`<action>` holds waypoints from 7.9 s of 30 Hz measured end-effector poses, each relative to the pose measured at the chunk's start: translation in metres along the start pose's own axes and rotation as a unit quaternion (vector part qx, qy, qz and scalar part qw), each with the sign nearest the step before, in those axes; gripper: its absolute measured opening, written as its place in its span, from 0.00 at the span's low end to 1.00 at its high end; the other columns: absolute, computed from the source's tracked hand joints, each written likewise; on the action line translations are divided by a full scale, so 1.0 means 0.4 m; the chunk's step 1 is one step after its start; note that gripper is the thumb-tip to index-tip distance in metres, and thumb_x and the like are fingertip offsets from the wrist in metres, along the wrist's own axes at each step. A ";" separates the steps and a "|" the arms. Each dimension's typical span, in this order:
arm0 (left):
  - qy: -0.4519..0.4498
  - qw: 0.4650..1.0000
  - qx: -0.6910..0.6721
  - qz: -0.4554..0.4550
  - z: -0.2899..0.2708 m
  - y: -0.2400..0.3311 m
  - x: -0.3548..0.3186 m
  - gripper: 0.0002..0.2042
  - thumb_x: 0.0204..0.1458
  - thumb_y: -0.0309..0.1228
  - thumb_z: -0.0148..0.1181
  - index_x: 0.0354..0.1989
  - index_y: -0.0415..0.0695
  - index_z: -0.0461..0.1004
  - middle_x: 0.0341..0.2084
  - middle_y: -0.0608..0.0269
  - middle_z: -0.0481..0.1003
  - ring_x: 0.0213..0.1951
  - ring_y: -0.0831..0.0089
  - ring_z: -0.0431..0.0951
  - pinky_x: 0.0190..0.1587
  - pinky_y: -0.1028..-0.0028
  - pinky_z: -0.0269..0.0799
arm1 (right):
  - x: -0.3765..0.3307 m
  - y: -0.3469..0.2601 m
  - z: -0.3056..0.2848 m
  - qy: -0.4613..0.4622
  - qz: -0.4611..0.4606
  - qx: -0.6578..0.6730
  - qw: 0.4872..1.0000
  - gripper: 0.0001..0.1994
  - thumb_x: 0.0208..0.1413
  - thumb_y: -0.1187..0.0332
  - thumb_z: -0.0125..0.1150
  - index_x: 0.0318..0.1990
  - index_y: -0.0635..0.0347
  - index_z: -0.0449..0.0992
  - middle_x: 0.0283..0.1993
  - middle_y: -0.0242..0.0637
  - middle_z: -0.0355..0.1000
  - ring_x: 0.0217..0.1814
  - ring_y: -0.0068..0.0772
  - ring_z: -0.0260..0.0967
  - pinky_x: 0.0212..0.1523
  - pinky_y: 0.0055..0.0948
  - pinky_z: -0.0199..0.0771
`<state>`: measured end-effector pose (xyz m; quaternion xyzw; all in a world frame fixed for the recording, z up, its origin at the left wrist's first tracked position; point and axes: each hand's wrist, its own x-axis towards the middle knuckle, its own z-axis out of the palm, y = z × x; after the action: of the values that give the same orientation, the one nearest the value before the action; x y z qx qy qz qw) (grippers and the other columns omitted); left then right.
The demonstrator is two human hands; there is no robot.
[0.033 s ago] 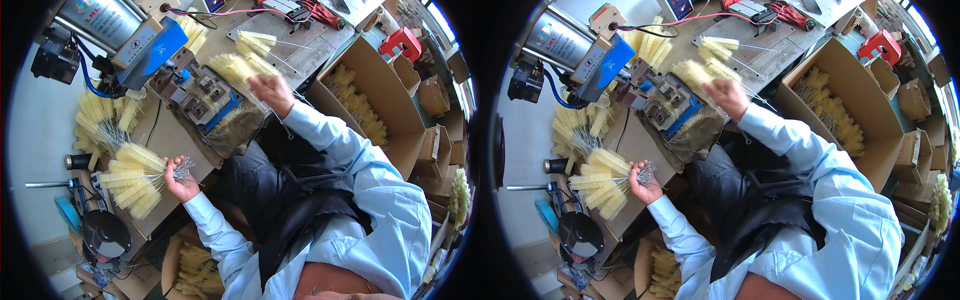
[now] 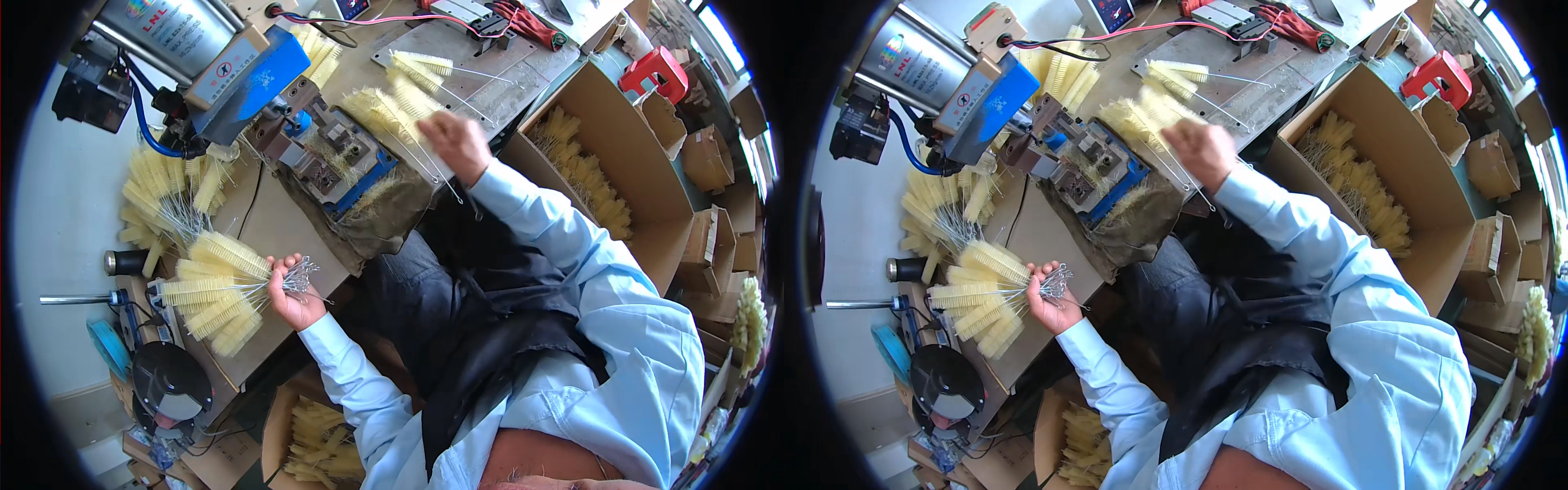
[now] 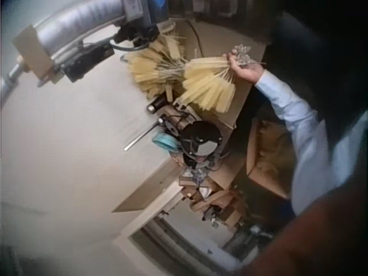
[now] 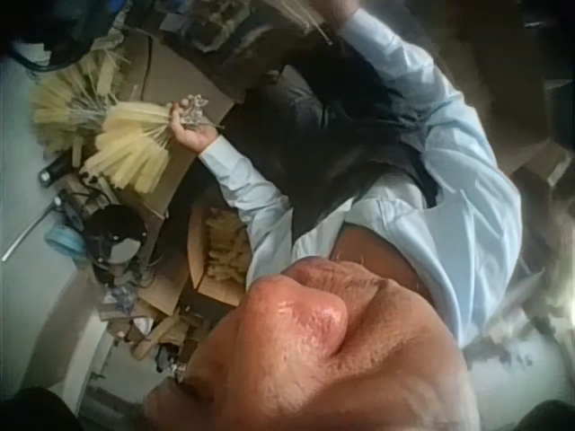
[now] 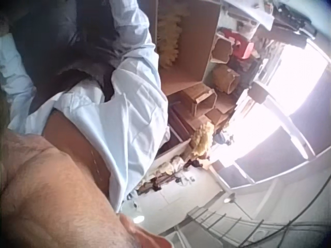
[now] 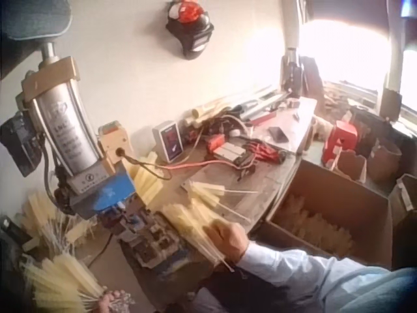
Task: Assembling and processing yellow brush components using an industrial press machine.
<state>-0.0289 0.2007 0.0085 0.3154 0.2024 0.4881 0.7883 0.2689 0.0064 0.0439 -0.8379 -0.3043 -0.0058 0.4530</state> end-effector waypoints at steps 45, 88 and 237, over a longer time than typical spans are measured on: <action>-0.087 0.978 -0.182 -0.044 -0.048 0.006 -0.007 0.22 0.45 0.27 0.61 0.51 0.40 0.65 0.26 0.65 0.65 0.34 0.68 0.66 0.52 0.59 0.64 | 0.088 -0.588 0.693 -0.322 -0.394 -0.098 0.855 0.07 0.46 0.72 0.57 0.31 0.61 0.80 0.34 0.47 0.78 0.40 0.51 0.77 0.41 0.46 0.77; 0.017 0.977 0.211 0.025 0.035 -0.021 -0.023 0.18 0.56 0.27 0.60 0.53 0.33 0.66 0.36 0.59 0.76 0.35 0.74 0.76 0.42 0.68 0.75 | -0.169 -0.226 0.155 -0.357 0.257 0.511 0.739 0.18 0.67 0.56 0.51 0.36 0.65 0.72 0.17 0.26 0.58 0.13 0.17 0.53 0.11 0.21 0.52; 0.000 1.000 -0.003 -0.023 0.055 -0.014 -0.036 0.12 0.61 0.32 0.54 0.49 0.40 0.69 0.38 0.61 0.73 0.38 0.70 0.72 0.44 0.68 0.68 | 0.007 -0.280 0.195 -0.332 0.356 0.557 0.673 0.25 0.67 0.47 0.46 0.41 0.66 0.71 0.30 0.40 0.73 0.23 0.31 0.70 0.20 0.33 0.71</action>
<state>-0.0177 0.1792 0.0206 0.3087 0.2079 0.4707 0.8000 0.1926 0.1125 0.0831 -0.4218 -0.0595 0.6049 0.6728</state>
